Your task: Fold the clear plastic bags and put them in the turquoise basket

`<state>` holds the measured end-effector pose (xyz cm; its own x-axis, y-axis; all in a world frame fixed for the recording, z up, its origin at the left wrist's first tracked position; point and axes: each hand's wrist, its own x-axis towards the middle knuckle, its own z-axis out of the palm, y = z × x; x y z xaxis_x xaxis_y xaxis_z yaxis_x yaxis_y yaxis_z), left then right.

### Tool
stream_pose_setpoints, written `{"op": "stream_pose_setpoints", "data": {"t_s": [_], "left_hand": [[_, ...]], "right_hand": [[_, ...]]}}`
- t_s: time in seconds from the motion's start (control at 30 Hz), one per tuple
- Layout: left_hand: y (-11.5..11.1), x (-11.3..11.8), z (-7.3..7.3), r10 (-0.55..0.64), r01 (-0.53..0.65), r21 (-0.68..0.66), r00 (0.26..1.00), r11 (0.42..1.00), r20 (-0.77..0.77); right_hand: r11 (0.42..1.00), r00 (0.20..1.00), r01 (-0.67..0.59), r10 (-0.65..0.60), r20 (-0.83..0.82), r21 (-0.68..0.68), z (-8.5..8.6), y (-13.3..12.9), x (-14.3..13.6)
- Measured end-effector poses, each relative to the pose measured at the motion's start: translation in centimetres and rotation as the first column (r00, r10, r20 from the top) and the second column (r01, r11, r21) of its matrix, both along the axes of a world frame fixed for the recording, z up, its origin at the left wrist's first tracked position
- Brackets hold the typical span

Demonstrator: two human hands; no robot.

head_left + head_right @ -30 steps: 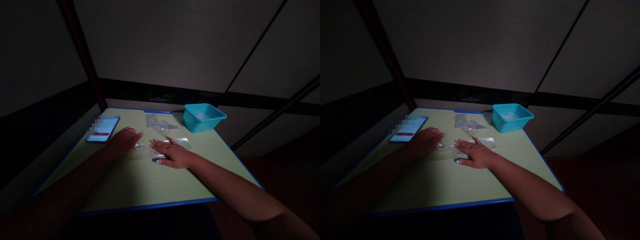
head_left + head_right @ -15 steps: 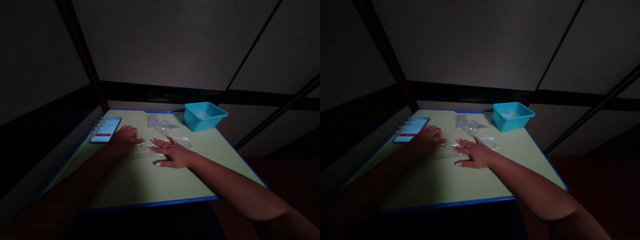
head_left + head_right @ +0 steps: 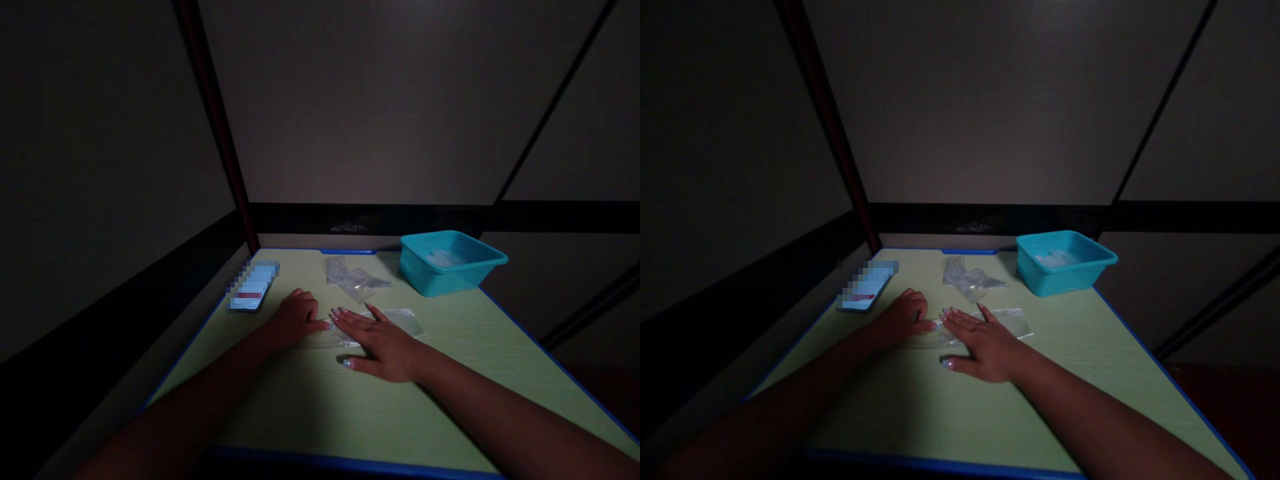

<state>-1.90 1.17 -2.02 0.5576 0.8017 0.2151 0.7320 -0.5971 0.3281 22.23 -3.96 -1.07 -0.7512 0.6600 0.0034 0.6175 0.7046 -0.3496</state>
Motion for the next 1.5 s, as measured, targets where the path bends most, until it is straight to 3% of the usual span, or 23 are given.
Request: {"op": "stream_pose_setpoints", "data": {"t_s": [0.37,0.77,0.87,1.0,1.2,1.5], "left_hand": [[-0.4,0.0,1.0,0.003,-0.003,-0.038,1.0,0.999,-0.011],[-0.4,-0.3,1.5,0.22,-0.218,-0.047,0.974,0.975,0.058],[-0.8,0.1,1.4,0.197,-0.192,-0.071,0.977,0.979,0.078],[-1.2,1.2,0.8,0.123,-0.123,-0.011,0.992,0.992,0.025],[-0.9,1.6,0.1,0.132,-0.127,0.072,0.989,0.989,-0.069],[-0.9,0.6,0.9,0.169,-0.156,0.086,0.969,0.984,-0.181]], "right_hand": [[1.0,0.999,0.001,-0.001,0.035,-0.009,0.1,-0.2,0.0],[1.0,1.0,0.0,0.0,0.015,-0.007,0.0,-0.1,0.1],[1.0,1.0,-0.001,0.001,0.001,-0.004,-0.2,0.0,0.2],[1.0,1.0,-0.003,0.003,0.001,0.009,-0.3,0.0,0.3],[1.0,0.999,0.007,-0.007,0.045,0.003,0.1,-0.1,0.0],[1.0,1.0,0.014,-0.014,0.015,-0.011,0.3,-0.3,-0.1]]}}
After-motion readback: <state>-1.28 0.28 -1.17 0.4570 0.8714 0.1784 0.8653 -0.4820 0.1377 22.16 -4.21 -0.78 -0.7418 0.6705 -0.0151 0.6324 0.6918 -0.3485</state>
